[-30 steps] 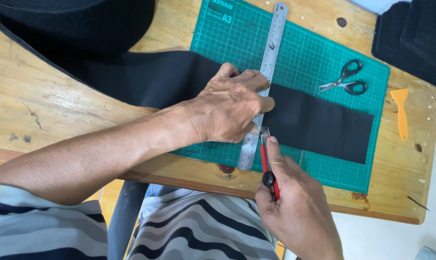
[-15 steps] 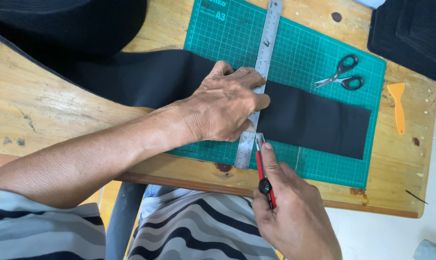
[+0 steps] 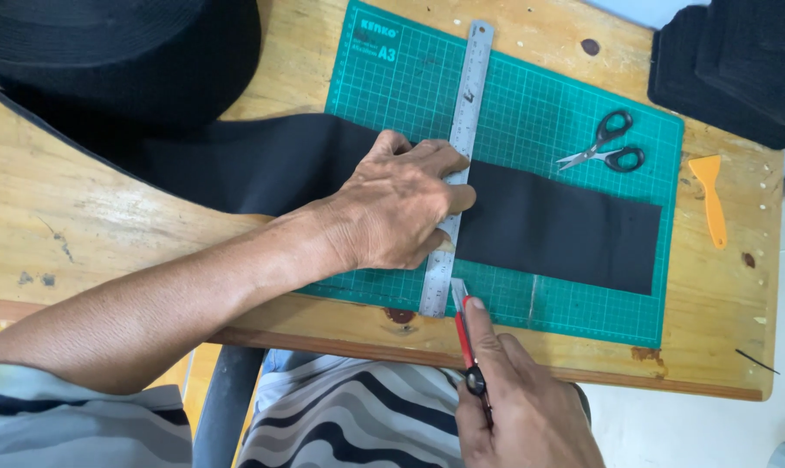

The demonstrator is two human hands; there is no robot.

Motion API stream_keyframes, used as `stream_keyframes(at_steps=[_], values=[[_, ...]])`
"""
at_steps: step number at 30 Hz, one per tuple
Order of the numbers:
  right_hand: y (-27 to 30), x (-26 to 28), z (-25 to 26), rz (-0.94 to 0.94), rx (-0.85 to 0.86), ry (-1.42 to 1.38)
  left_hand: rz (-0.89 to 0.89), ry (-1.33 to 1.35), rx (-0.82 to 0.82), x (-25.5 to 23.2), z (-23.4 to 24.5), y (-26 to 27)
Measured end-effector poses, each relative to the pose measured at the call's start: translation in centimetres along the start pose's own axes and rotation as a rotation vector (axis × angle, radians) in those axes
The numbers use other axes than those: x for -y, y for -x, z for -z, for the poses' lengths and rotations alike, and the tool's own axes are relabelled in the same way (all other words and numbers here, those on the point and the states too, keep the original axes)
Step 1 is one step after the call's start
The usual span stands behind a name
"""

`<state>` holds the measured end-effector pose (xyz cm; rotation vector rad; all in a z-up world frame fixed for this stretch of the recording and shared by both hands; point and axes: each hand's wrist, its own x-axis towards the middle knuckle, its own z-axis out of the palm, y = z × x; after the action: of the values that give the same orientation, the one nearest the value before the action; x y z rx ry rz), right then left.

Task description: The person measures and cuts a piece of black fabric on a green cutting mat using a metal ruler and a red utility knife. They align the ruler to mark the cutting line and slice through the material to create a rectangular piece.

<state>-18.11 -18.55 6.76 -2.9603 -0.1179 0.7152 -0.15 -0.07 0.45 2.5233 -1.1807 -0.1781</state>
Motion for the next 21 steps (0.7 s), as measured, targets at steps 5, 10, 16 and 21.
stream_keyframes(at_steps=[5, 10, 16, 21], values=[[-1.9, 0.6, 3.8, -0.014, -0.263, -0.206, -0.035, -0.021, -0.063, 0.3, -0.1, 0.1], [-6.9, 0.6, 4.9, 0.215, -0.503, -0.370, -0.032, -0.033, -0.106, 0.2, -0.3, 0.3], [-9.8, 0.5, 4.7, 0.155, -0.426, -0.426, -0.016, -0.024, -0.094, 0.2, -0.3, 0.2], [-10.4, 0.5, 4.3, 0.178, -0.423, -0.376, -0.004, -0.006, -0.090, 0.1, -0.1, 0.2]])
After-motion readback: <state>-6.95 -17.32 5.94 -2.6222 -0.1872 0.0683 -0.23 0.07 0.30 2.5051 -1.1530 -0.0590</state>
